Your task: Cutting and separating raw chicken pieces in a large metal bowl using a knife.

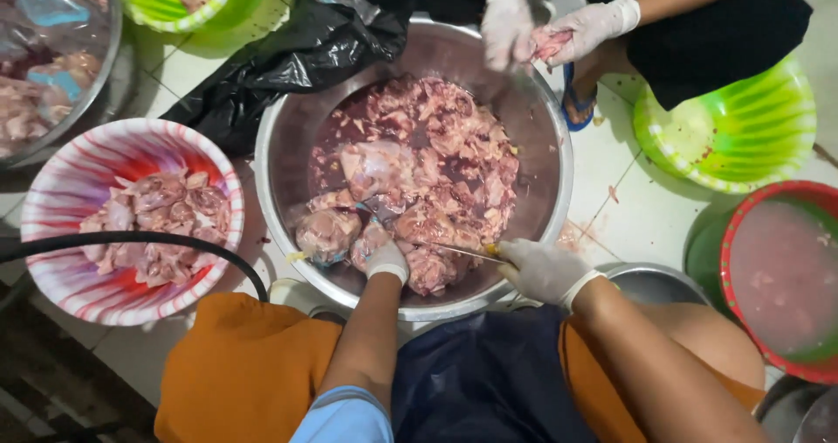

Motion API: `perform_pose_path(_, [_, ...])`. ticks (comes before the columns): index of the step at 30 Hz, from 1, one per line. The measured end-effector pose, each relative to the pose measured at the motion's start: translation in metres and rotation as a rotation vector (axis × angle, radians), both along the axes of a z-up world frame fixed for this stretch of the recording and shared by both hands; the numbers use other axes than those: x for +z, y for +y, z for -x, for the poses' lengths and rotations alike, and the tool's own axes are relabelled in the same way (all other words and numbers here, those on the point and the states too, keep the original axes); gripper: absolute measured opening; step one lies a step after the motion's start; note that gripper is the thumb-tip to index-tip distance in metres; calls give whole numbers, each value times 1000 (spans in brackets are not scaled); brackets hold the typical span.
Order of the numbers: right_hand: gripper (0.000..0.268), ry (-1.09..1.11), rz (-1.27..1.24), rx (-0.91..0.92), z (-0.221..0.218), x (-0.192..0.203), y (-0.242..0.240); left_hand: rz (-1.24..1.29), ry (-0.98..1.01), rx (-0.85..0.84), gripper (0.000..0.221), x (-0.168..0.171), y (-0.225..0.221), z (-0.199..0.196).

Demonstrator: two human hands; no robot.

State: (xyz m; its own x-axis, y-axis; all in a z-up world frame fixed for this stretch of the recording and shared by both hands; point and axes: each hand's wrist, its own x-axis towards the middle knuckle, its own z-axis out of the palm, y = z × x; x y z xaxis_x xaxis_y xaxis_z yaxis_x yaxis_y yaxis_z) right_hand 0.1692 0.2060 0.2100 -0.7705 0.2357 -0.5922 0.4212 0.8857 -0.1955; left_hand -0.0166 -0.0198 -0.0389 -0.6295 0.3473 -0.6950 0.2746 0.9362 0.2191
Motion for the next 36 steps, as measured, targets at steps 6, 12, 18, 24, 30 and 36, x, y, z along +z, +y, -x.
perform_pose_path(6, [30,283,-97,121,-2,-23,0,87,-132,-12,44,152,9,-1])
perform_pose_path(12, [41,54,164,-19,32,100,-15,-231,13,37,41,148,17,-2])
perform_pose_path(18, [37,339,472,-200,47,154,-47,-474,-55,188,45,225,-3,-21])
perform_pose_path(24, [35,546,1043,-463,56,69,-52,-685,-203,472,38,272,-21,-9])
perform_pose_path(30, [64,589,1305,-581,59,60,-72,-983,-433,635,54,255,-18,-7])
perform_pose_path(36, [100,359,1208,-526,69,77,-77,-757,-380,496,38,285,-7,-1])
